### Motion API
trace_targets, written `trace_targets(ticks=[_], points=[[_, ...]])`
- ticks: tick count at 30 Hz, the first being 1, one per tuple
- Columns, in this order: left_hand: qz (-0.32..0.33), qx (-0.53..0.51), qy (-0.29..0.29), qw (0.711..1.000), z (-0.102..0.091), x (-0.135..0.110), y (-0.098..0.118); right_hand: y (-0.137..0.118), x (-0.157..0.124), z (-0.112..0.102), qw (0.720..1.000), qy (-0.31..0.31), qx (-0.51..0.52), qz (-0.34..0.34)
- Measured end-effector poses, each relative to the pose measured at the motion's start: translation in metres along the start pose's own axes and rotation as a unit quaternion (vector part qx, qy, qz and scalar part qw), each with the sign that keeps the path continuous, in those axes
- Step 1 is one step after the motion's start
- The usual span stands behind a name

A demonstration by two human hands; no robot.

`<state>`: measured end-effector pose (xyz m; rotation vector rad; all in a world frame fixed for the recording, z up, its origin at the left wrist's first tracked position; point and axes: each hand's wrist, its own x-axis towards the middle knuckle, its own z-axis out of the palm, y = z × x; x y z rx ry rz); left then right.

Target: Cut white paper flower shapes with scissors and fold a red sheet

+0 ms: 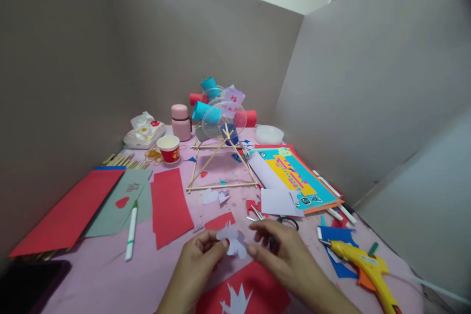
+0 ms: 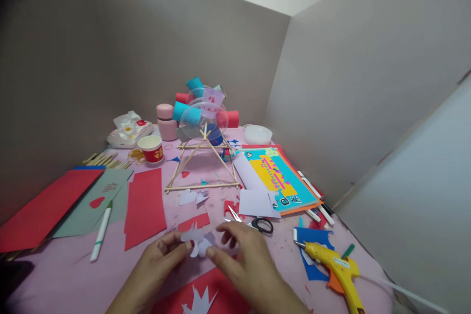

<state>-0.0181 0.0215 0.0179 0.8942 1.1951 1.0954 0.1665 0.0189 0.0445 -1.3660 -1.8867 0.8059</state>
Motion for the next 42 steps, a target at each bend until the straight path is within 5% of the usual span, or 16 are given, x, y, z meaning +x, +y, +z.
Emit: trace_targets(ticks=[4, 7, 14, 24, 42], points=[[-0.035, -0.023, -0.043, 0.998, 0.002, -0.003, -0.005, -0.006, 0.016, 0.023, 0.972, -0.051, 0.224, 0.053], [-0.043, -0.05, -0.035, 0.997, 0.001, -0.002, -0.008, 0.0, 0.023, 0.03, 0.954, -0.056, 0.283, 0.086], [-0.037, -0.054, -0.075, 0.995, 0.0, 0.004, -0.011, 0.002, 0.024, 0.033, 0.977, -0.021, 0.203, 0.066], [0.017, -0.006, 0.011, 1.0, -0.007, 0.01, -0.012, 0.018, 0.02, 0.04, 0.998, 0.026, 0.004, 0.053], [0.04, -0.014, 0.036, 0.998, -0.007, 0.016, -0.014, 0.034, 0.025, 0.036, 0.987, 0.083, 0.117, 0.07]])
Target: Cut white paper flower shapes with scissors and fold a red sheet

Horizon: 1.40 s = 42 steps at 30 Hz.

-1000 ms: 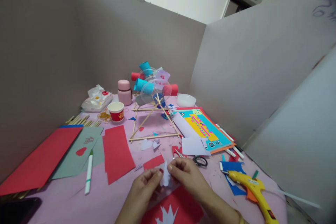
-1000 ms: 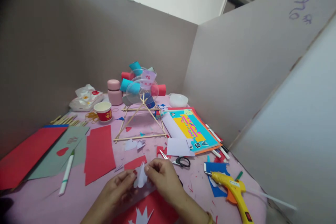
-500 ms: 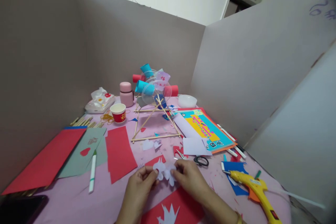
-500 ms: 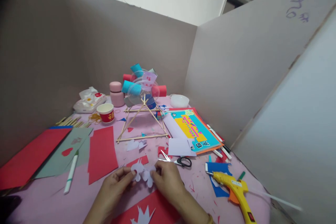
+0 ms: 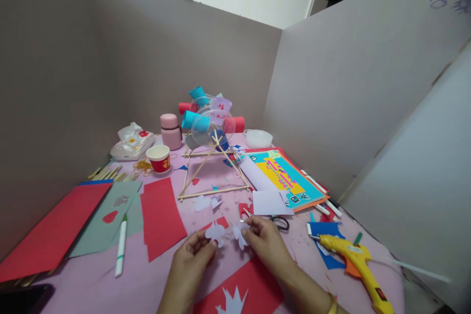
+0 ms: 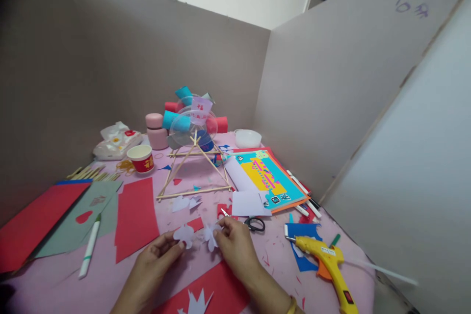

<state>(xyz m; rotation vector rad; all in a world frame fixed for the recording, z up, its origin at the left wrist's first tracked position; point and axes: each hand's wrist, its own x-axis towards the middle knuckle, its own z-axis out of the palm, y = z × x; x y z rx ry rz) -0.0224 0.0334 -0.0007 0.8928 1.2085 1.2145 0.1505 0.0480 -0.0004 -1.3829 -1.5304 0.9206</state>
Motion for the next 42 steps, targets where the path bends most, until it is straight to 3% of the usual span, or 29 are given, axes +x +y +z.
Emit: trace_targets(ticks=[11, 19, 27, 30, 33, 35, 39, 42], points=[[-0.024, -0.008, -0.117, 0.993, 0.006, -0.009, -0.011, -0.01, -0.012, 0.01, 0.998, 0.013, 0.058, -0.002], [-0.05, -0.052, -0.109, 0.991, 0.004, -0.004, -0.017, -0.011, -0.013, 0.014, 0.971, -0.069, 0.213, 0.088], [-0.055, -0.057, -0.08, 0.994, 0.004, -0.009, -0.015, -0.003, -0.01, 0.015, 0.975, -0.076, 0.181, 0.108], [-0.052, -0.032, -0.054, 0.997, 0.002, -0.008, -0.014, -0.001, -0.009, 0.009, 0.988, -0.049, 0.122, 0.077], [-0.048, -0.007, -0.038, 0.998, 0.004, -0.011, -0.011, -0.008, -0.012, 0.002, 0.999, 0.02, 0.023, -0.019], [-0.049, 0.005, -0.04, 0.998, 0.007, -0.016, -0.008, -0.015, -0.014, 0.0, 0.998, 0.016, 0.01, -0.056], [-0.052, 0.033, -0.049, 0.997, 0.013, -0.025, -0.007, -0.026, -0.019, 0.003, 0.989, -0.069, 0.129, 0.013], [-0.033, 0.045, -0.08, 0.995, 0.012, -0.026, -0.006, -0.029, -0.02, 0.005, 0.985, -0.079, 0.15, 0.046]])
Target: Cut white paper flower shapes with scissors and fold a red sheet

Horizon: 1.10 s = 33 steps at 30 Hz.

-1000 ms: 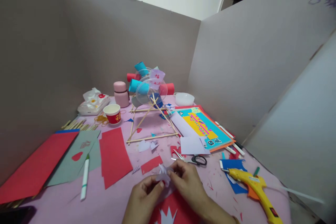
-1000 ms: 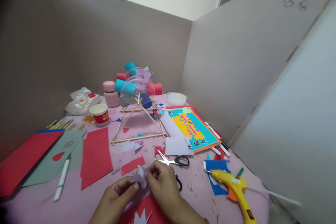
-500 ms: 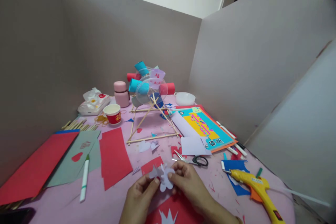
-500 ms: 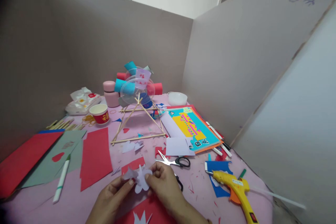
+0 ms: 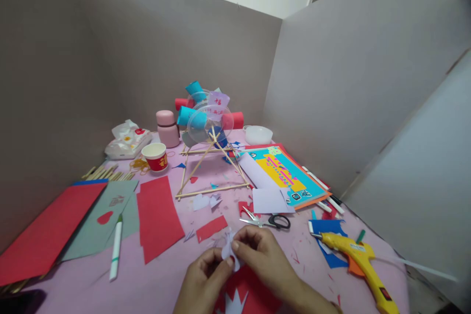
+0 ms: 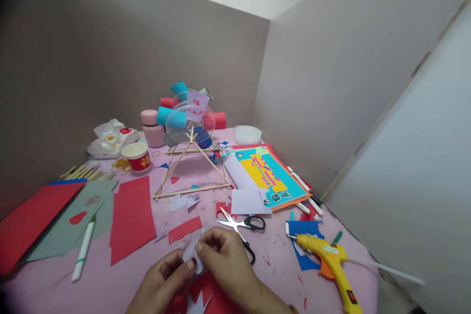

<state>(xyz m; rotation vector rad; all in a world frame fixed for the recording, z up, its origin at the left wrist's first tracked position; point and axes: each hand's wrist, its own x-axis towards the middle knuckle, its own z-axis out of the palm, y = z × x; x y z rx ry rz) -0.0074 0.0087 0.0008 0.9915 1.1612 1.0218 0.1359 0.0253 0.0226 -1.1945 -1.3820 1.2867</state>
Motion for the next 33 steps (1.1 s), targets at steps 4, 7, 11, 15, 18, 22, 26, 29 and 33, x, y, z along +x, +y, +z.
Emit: trace_targets(ticks=[4, 7, 11, 15, 18, 22, 26, 29, 33], points=[[0.034, 0.003, 0.018, 0.999, -0.008, 0.005, 0.005, -0.002, -0.001, 0.001, 0.999, -0.006, -0.046, -0.01], [0.04, 0.009, 0.027, 0.999, -0.012, 0.009, 0.011, -0.001, -0.004, 0.002, 0.996, -0.018, -0.083, -0.035], [0.029, 0.007, 0.022, 0.999, -0.012, 0.01, 0.014, 0.0, -0.006, 0.004, 0.995, -0.014, -0.096, -0.037], [0.016, -0.016, 0.017, 1.0, -0.011, 0.01, 0.011, 0.0, -0.005, 0.004, 0.997, -0.008, -0.069, -0.029], [0.005, -0.037, 0.009, 0.999, -0.011, 0.011, 0.007, 0.0, -0.004, 0.003, 0.997, -0.009, -0.068, -0.026], [-0.006, -0.06, -0.003, 0.998, -0.011, 0.014, 0.002, 0.003, -0.004, 0.003, 0.997, -0.002, -0.066, -0.031], [-0.009, -0.077, -0.003, 0.997, -0.013, 0.017, -0.004, 0.004, -0.005, 0.003, 0.996, 0.006, -0.072, -0.046], [0.005, -0.073, 0.011, 0.997, -0.015, 0.017, -0.004, 0.005, -0.005, 0.002, 0.993, 0.014, -0.094, -0.063], [0.028, -0.055, 0.019, 0.998, -0.014, 0.014, 0.0, 0.007, -0.006, 0.001, 0.984, 0.023, -0.153, -0.086]])
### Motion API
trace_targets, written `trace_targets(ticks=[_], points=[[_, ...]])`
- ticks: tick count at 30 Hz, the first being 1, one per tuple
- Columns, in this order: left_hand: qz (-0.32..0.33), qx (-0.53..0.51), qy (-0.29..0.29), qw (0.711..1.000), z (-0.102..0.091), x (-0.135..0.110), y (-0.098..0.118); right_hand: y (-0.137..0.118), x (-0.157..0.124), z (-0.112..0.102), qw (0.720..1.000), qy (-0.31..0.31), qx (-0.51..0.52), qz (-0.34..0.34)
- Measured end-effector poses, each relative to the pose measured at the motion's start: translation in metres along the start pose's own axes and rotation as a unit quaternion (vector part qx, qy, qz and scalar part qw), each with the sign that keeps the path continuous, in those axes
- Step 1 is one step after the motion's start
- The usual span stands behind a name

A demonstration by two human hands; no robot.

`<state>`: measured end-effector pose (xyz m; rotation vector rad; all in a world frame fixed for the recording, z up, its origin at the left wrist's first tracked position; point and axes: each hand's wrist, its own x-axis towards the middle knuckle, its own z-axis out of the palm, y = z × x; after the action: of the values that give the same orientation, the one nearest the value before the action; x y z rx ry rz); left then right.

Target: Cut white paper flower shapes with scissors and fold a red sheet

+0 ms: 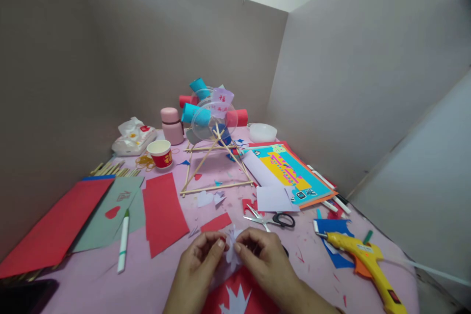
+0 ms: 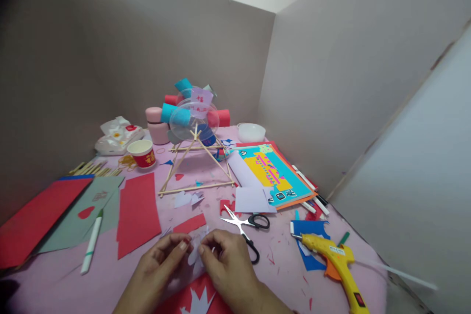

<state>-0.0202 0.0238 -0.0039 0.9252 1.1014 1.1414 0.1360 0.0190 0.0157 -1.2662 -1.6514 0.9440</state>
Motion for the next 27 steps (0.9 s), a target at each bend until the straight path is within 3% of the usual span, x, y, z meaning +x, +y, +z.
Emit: trace_targets(ticks=[11, 16, 22, 27], points=[[-0.006, 0.03, 0.001, 1.0, 0.002, -0.0019, 0.0059, -0.0016, -0.0043, -0.0009, 0.99, 0.008, -0.103, -0.098], [-0.037, 0.001, -0.011, 0.999, 0.0021, -0.0003, 0.0019, 0.0015, -0.0053, 0.0011, 0.993, 0.015, -0.085, -0.075], [-0.088, -0.033, -0.039, 0.995, 0.0033, -0.0012, 0.0012, 0.0031, -0.0035, 0.0055, 0.999, 0.017, 0.05, -0.012], [-0.084, -0.042, -0.031, 0.995, 0.0039, -0.0036, 0.002, 0.0048, -0.0014, 0.0052, 0.999, 0.028, 0.037, -0.006]])
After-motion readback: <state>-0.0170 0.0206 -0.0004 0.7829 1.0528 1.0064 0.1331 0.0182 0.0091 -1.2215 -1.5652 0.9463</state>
